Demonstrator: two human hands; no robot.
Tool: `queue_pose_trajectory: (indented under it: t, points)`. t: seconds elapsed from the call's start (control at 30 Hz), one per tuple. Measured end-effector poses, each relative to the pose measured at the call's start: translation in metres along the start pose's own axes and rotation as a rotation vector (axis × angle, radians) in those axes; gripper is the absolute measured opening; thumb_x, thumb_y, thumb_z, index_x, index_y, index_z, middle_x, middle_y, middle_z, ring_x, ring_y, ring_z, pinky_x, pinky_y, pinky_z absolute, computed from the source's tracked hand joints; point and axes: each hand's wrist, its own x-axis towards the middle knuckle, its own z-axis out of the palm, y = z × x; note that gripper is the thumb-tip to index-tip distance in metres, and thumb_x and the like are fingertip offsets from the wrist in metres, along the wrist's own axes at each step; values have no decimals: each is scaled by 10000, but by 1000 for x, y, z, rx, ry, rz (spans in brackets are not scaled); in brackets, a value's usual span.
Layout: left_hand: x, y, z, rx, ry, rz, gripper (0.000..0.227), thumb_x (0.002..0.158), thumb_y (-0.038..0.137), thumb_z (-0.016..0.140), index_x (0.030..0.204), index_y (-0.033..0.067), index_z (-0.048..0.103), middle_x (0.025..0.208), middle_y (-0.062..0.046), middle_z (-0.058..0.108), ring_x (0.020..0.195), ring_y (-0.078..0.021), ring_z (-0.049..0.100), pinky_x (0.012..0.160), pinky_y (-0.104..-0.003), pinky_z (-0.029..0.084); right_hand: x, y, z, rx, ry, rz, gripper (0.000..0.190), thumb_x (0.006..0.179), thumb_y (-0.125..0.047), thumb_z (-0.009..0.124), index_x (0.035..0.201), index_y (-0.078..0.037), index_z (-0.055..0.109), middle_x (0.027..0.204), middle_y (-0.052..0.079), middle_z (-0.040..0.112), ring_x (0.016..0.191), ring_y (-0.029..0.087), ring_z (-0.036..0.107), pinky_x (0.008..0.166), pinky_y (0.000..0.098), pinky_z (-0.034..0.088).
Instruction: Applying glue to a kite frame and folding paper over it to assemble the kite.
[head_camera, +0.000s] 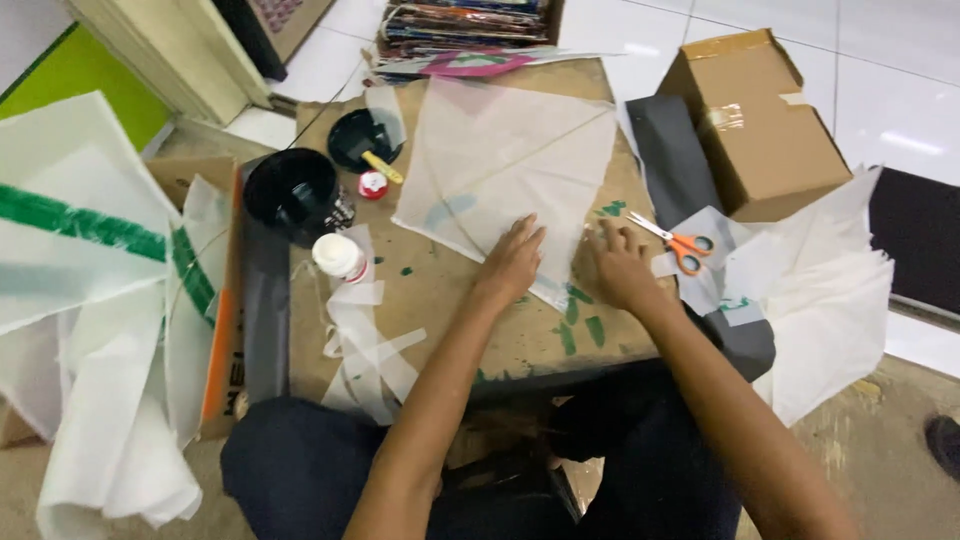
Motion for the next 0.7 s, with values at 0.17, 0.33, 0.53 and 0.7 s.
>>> queue_pose_trajectory:
  t: [0.17, 0.33, 0.53, 0.7]
  points:
    - [-2, 7, 0, 86, 38, -1, 589, 1072, 333, 413, 1590, 76, 300, 1643, -207, 288, 1528, -379, 265, 1231, -553, 226, 7, -3, 31, -97, -48, 9, 616, 1047, -364, 437, 1607, -171, 269, 1678, 138, 156, 1481, 443, 147, 1088, 618, 207]
    - [-17, 24, -9, 184, 24, -30, 641, 1089, 447, 295, 1600, 62, 271, 1662, -206, 249, 1555, -377, 171, 1265, -516, 110, 1, -16, 40, -154, -24, 5, 579, 1051, -280, 384, 1604, -170, 255, 1711, 120, 109, 1502, 437, 140, 1075, 641, 192]
    - [-22, 24, -10, 151, 67, -6, 663, 1091, 443, 292, 1593, 12, 252, 1657, -247, 228, 1550, -400, 161, 1274, -510, 85, -8, -27, 28, -377, -68, 64, 609, 1016, -308, 455, 1601, -194, 332, 1729, 102, 108, 1500, 419, 151, 1052, 641, 206]
    - [-21, 19, -2, 148, 133, 19, 678, 1085, 464, 295, 1584, 6, 262, 1645, -255, 244, 1544, -407, 182, 1267, -515, 109, -11, -26, 38, -351, 219, 13, 517, 1009, -289, 465, 1497, -121, 494, 1694, 167, 217, 1473, 453, 255, 996, 650, 260]
